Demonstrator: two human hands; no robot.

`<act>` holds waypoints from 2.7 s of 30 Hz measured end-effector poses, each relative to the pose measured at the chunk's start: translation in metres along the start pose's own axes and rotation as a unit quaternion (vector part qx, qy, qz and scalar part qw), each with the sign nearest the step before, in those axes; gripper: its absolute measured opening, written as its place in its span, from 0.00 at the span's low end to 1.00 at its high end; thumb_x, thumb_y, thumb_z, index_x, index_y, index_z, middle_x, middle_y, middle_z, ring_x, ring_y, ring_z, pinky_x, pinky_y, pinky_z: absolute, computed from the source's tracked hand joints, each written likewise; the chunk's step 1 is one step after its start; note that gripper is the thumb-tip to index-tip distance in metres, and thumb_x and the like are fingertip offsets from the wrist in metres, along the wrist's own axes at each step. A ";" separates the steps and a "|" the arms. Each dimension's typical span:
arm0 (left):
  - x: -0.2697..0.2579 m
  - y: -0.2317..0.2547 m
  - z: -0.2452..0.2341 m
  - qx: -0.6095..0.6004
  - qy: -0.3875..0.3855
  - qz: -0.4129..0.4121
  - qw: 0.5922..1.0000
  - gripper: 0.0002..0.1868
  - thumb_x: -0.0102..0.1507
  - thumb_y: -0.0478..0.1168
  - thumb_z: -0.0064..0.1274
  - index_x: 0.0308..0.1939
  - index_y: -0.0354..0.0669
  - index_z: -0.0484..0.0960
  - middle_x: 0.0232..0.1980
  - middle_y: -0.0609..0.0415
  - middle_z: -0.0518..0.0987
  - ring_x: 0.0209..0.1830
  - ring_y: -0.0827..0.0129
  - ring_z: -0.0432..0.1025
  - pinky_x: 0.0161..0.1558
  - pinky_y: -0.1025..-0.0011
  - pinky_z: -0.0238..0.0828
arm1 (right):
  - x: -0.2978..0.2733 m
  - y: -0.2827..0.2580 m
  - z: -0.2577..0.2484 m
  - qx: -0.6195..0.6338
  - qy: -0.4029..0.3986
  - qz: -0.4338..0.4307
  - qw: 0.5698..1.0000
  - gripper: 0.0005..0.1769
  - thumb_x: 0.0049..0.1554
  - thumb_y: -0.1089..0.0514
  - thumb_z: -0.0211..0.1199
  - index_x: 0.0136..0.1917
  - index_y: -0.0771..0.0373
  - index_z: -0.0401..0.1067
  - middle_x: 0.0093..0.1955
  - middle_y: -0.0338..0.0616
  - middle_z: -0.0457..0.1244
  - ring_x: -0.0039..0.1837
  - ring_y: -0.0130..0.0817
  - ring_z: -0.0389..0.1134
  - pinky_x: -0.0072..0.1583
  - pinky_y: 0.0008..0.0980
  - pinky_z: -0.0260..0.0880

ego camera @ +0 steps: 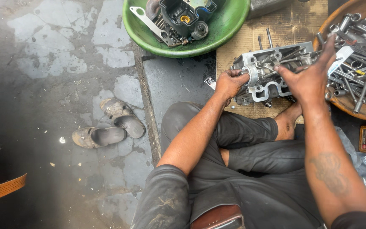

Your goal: The person sits on the floor and uses a wrench to tighten bolts on a disassembled engine block. They then apply a blue sealant to a small metal gasket and place it onto the engine.

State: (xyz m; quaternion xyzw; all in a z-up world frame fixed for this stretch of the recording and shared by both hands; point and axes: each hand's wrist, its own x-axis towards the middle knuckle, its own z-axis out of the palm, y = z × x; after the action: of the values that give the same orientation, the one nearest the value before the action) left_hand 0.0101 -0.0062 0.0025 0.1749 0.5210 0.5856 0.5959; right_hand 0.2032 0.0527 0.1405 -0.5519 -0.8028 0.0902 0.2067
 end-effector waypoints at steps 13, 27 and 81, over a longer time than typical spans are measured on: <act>0.004 0.001 -0.002 -0.038 -0.012 -0.009 0.999 0.21 0.54 0.40 0.67 0.45 0.30 0.81 0.37 0.49 0.85 0.31 0.72 0.77 0.34 0.74 0.76 | -0.094 -0.056 -0.027 -0.030 -0.036 -0.098 0.994 0.56 0.65 0.63 0.56 0.84 0.66 0.14 0.42 0.48 0.73 0.60 0.53 0.73 0.68 0.54 0.63; 0.002 0.004 -0.006 -0.023 -0.023 -0.004 0.999 0.21 0.56 0.40 0.66 0.46 0.29 0.82 0.39 0.48 0.84 0.33 0.72 0.77 0.36 0.74 0.76 | -0.057 -0.023 -0.021 0.236 -0.086 0.136 0.958 0.56 0.69 0.65 0.60 0.85 0.70 0.15 0.47 0.53 0.71 0.45 0.33 0.74 0.45 0.29 0.73; 0.000 0.010 -0.005 -0.019 -0.031 0.008 0.999 0.21 0.58 0.40 0.64 0.48 0.27 0.81 0.39 0.50 0.84 0.33 0.73 0.76 0.34 0.76 0.74 | -0.076 -0.013 -0.012 0.059 -0.099 0.115 0.987 0.50 0.68 0.56 0.57 0.83 0.79 0.25 0.46 0.45 0.73 0.53 0.45 0.75 0.61 0.35 0.70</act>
State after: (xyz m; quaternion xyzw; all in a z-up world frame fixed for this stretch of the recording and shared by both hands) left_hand 0.0005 -0.0058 0.0091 0.1857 0.4901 0.5942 0.6101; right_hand 0.2203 -0.0229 0.1385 -0.6159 -0.7436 0.2148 0.1465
